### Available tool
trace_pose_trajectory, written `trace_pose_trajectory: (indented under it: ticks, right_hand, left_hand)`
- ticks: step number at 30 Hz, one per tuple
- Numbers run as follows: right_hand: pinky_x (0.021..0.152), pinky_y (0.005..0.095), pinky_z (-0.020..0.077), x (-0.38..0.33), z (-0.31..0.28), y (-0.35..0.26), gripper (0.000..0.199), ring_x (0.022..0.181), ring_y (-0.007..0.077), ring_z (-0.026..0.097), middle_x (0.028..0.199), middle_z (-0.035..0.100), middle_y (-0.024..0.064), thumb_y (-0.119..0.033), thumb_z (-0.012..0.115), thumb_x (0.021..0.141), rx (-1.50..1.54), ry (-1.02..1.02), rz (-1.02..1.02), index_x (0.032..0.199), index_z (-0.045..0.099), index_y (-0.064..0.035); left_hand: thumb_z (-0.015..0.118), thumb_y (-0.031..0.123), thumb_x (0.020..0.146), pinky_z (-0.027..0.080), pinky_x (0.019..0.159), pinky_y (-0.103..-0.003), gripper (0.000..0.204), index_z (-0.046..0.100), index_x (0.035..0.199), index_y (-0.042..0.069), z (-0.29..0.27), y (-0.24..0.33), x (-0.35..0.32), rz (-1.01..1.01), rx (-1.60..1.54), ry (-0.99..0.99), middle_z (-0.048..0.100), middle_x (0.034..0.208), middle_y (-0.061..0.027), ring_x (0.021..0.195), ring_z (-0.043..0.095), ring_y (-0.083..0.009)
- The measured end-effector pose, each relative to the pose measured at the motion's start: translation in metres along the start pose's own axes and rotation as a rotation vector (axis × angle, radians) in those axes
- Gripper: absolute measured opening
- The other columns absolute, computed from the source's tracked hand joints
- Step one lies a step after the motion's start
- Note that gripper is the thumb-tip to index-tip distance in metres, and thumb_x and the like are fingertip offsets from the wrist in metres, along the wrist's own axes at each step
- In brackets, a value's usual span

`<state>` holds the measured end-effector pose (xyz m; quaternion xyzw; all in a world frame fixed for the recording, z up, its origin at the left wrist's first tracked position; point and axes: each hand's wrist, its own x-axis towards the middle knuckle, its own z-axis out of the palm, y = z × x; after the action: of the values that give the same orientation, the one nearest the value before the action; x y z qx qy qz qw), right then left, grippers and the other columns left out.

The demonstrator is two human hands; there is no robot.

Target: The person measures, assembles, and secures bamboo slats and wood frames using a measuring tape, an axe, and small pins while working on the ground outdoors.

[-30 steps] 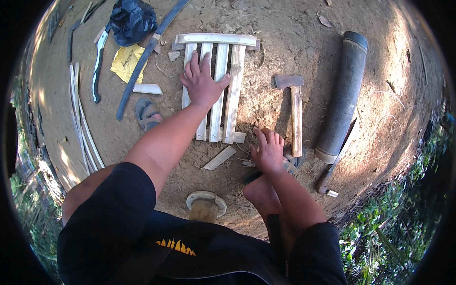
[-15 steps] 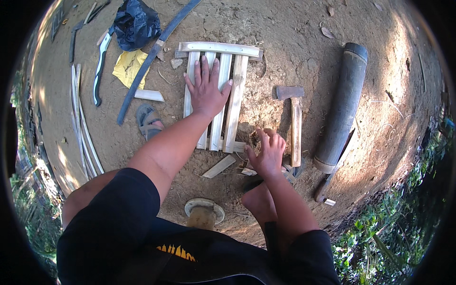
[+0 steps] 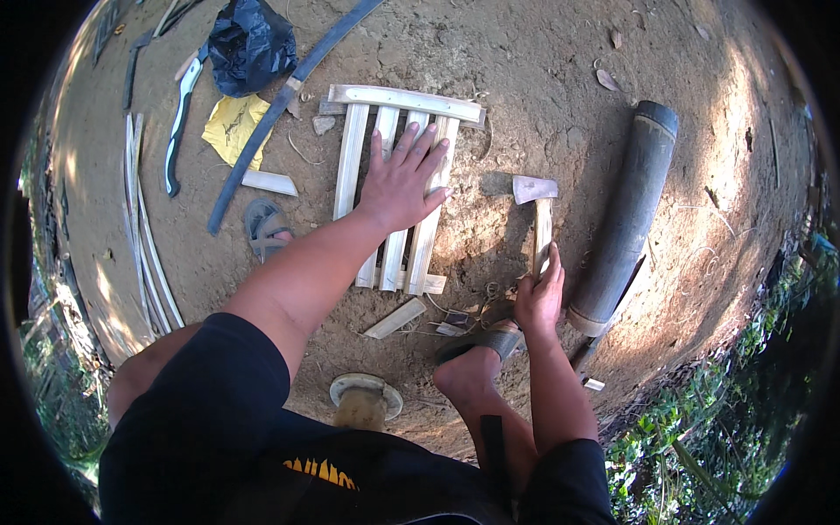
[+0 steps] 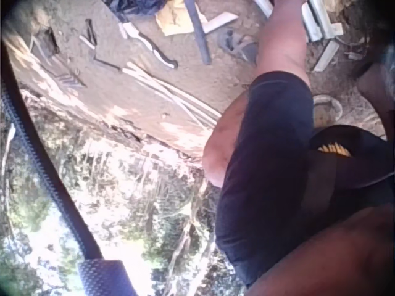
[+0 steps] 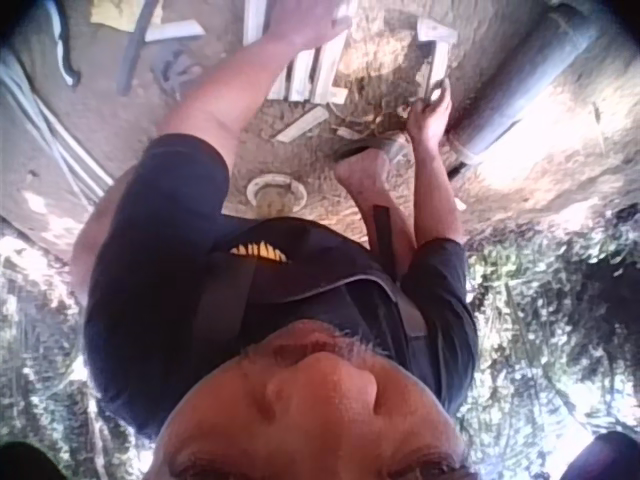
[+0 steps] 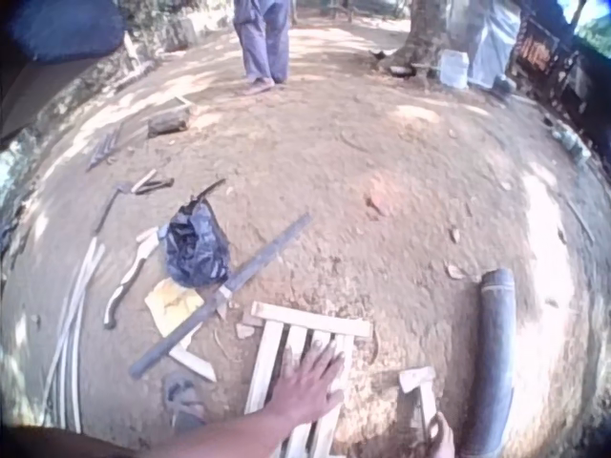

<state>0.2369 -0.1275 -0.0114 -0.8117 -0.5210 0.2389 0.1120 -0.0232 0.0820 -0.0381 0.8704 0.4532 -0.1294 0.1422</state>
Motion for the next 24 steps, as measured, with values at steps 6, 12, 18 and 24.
trace_pose_trajectory:
  ticks: [6, 12, 18, 24]
  right_hand:
    - [0.084, 0.0456, 0.0557, 0.021, 0.002, -0.079, 0.055, 0.097, 0.0350, 0.072, 0.113, 0.069, 0.0229, -0.008, 0.051, 0.102, 0.422, -0.216, 0.060, 0.155, 0.036, -0.0038]
    - [0.081, 0.0496, 0.0555, 0.078, 0.000, -0.149, 0.050, 0.095, 0.0469, 0.070, 0.108, 0.069, 0.0279, -0.011, 0.051, 0.105, 0.398, -0.068, -0.066, 0.153, 0.037, -0.0042]
    - [0.081, 0.0546, 0.0563, 0.094, 0.014, -0.131, 0.048, 0.094, 0.0496, 0.070, 0.100, 0.070, 0.0313, -0.013, 0.051, 0.104, 0.007, -0.293, 0.104, 0.149, 0.038, -0.0025]
    - [0.081, 0.0590, 0.0545, 0.097, 0.003, -0.125, 0.047, 0.092, 0.0520, 0.069, 0.099, 0.069, 0.0331, -0.018, 0.052, 0.104, -0.020, -0.262, -0.022, 0.147, 0.038, -0.0039]
  left_hand:
    - [0.033, 0.064, 0.104, 0.003, 0.123, -0.070, 0.076, 0.020, 0.166, 0.023, -0.002, 0.001, -0.001, -0.008, 0.004, -0.008, 0.010, 0.174, -0.0034, 0.161, 0.006, -0.0256]
    - [0.036, 0.064, 0.103, 0.004, 0.123, -0.070, 0.076, 0.021, 0.166, 0.022, -0.003, 0.000, -0.001, -0.020, -0.023, -0.006, 0.011, 0.174, -0.0032, 0.160, 0.007, -0.0250]
    - [0.040, 0.061, 0.103, 0.007, 0.122, -0.071, 0.075, 0.025, 0.165, 0.022, -0.007, 0.000, 0.000, -0.017, -0.024, -0.004, 0.014, 0.174, -0.0038, 0.160, 0.009, -0.0254]
    - [0.043, 0.060, 0.102, 0.009, 0.122, -0.072, 0.074, 0.027, 0.164, 0.022, -0.005, 0.000, 0.000, -0.014, -0.045, 0.035, 0.016, 0.173, -0.0041, 0.160, 0.012, -0.0256]
